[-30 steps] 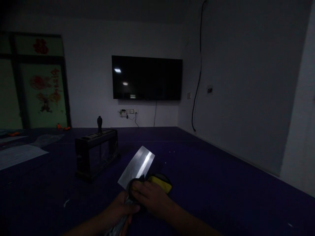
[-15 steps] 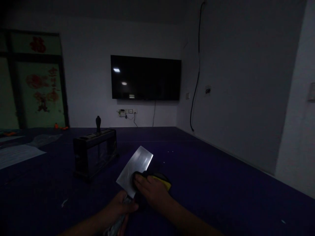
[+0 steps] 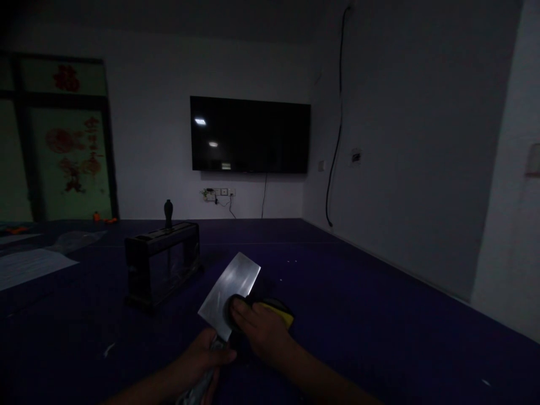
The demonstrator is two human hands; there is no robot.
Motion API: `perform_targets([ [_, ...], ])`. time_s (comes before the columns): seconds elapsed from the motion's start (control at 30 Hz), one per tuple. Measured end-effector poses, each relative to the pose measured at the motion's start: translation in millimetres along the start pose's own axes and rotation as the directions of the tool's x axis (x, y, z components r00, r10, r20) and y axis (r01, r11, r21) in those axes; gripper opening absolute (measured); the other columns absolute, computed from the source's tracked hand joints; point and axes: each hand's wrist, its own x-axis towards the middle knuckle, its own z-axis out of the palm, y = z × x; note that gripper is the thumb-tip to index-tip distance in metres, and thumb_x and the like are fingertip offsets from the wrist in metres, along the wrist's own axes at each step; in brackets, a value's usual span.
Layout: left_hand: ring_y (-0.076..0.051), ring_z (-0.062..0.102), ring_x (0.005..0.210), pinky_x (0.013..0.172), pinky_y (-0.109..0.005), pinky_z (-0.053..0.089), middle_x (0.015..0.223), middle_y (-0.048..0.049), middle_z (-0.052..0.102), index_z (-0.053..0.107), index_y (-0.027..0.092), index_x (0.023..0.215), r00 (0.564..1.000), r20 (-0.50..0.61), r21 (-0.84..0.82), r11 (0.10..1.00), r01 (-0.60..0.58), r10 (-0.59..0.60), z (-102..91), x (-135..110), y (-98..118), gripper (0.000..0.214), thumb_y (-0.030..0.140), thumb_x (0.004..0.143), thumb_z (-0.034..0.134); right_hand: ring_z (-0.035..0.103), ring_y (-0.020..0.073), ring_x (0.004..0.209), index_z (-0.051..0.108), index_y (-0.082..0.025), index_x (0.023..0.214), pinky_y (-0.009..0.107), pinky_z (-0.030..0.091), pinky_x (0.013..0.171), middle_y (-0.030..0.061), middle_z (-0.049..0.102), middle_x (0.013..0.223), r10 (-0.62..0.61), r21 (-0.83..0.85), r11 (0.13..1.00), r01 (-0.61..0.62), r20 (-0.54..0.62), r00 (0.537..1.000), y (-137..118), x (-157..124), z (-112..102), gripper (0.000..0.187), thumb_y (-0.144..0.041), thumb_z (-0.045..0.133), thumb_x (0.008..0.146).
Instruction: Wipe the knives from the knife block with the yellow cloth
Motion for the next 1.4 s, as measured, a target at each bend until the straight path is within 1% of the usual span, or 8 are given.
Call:
perform_targets([
  [0.2, -0.014, 0.05, 0.036, 0.04, -0.023, 0.037, 0.044, 0.0048, 0.052, 0.048, 0.012, 0.105, 0.998, 0.032, 0.04, 0.998, -0.047, 0.045, 0.4, -5.5, 4.4, 0.06, 0.045, 0.06, 0.069, 0.052, 0.0161, 0.071, 0.049, -0.014, 0.121, 0.028, 0.042, 0.056, 0.0097, 0.056, 0.122, -0.15, 0.043, 0.988, 0.151, -0.035, 0.988, -6.6, 3.0, -4.5, 0.035, -0.018, 0.032, 0.089],
  [0.37, -0.012, 0.05, 0.038, 0.039, -0.02, 0.035, 0.05, 0.004, 0.055, 0.046, 0.012, 0.11, 0.992, 0.018, 0.054, 0.991, -0.123, 0.122, 4.2, -9.9, 10.7, 0.066, 0.041, 0.057, 0.073, 0.053, 0.0158, 0.07, 0.051, -0.014, 0.117, 0.028, 0.042, 0.055, 0.0083, 0.058, 0.119, -0.189, 0.044, 0.98, 0.193, -0.078, 0.979, -6.1, 2.9, -6.1, 0.032, -0.019, 0.033, 0.09],
  [0.53, -0.013, 0.045, 0.03, 0.032, -0.019, 0.028, 0.041, 0.0053, 0.05, 0.044, 0.01, 0.104, 0.998, 0.049, 0.041, 0.999, -0.036, 0.034, 8.5, -15.3, 17.2, 0.067, 0.046, 0.054, 0.071, 0.053, 0.0151, 0.072, 0.051, -0.017, 0.117, 0.028, 0.043, 0.059, 0.0073, 0.058, 0.119, -0.159, 0.034, 0.986, 0.161, -0.063, 0.985, -4.9, 3.0, -5.5, 0.032, -0.018, 0.032, 0.091],
  [0.73, -0.013, 0.044, 0.028, 0.033, -0.019, 0.026, 0.038, 0.0061, 0.049, 0.044, 0.013, 0.1, 0.998, 0.05, 0.029, 0.999, -0.026, 0.024, 4.5, -6.9, 11.0, 0.064, 0.048, 0.053, 0.07, 0.054, 0.0163, 0.075, 0.048, -0.017, 0.122, 0.028, 0.044, 0.059, 0.0078, 0.055, 0.124, -0.125, 0.041, 0.991, 0.126, -0.019, 0.992, 0.9, -1.6, 1.7, 0.036, -0.017, 0.034, 0.089],
  [0.9, -0.012, 0.043, 0.027, 0.033, -0.018, 0.026, 0.038, 0.0065, 0.049, 0.042, 0.017, 0.093, 0.999, 0.038, 0.02, 1.0, 0.001, -0.002, 1.5, -1.5, 7.7, 0.059, 0.046, 0.05, 0.072, 0.057, 0.0159, 0.072, 0.045, -0.017, 0.127, 0.029, 0.047, 0.061, 0.0089, 0.05, 0.129, 0.016, 0.018, 1.0, -0.016, 0.003, 1.0, 8.9, -6.3, 8.5, 0.048, -0.008, 0.036, 0.08],
  [1.1, -0.011, 0.04, 0.026, 0.034, -0.018, 0.024, 0.037, 0.007, 0.049, 0.039, 0.018, 0.091, 0.997, 0.006, 0.046, 0.996, 0.073, -0.073, 1.9, -6.3, 10.8, 0.055, 0.048, 0.055, 0.068, 0.06, 0.0163, 0.079, 0.043, -0.016, 0.129, 0.029, 0.05, 0.068, 0.0105, 0.051, 0.127, 0.178, 0.019, 0.984, -0.177, -0.076, 0.981, 18.4, -8.8, 15.5, 0.056, -0.002, 0.034, 0.075],
  [1.27, -0.008, 0.042, 0.032, 0.036, -0.018, 0.027, 0.043, 0.007, 0.051, 0.047, 0.016, 0.083, 0.999, -0.035, 0.084, 0.996, -0.027, 0.03, 1.2, -4.7, 11.3, 0.047, 0.042, 0.052, 0.071, 0.061, 0.0165, 0.086, 0.041, -0.015, 0.13, 0.029, 0.05, 0.074, 0.0108, 0.049, 0.129, 0.201, 0.056, 0.979, -0.197, -0.069, 0.977, 18.6, -9.4, 17.4, 0.061, 0.0, 0.034, 0.072],
  [1.4, -0.007, 0.039, 0.031, 0.035, -0.019, 0.024, 0.041, 0.0083, 0.048, 0.048, 0.017, 0.079, 0.998, -0.053, 0.083, 0.996, -0.042, 0.046, 1.8, -0.6, 9.7, 0.042, 0.038, 0.053, 0.072, 0.061, 0.0165, 0.086, 0.037, -0.015, 0.133, 0.03, 0.051, 0.074, 0.012, 0.049, 0.129, 0.186, 0.077, 0.981, -0.181, -0.075, 0.98, 16.7, -9.6, 15.7, 0.06, -0.002, 0.034, 0.074],
])
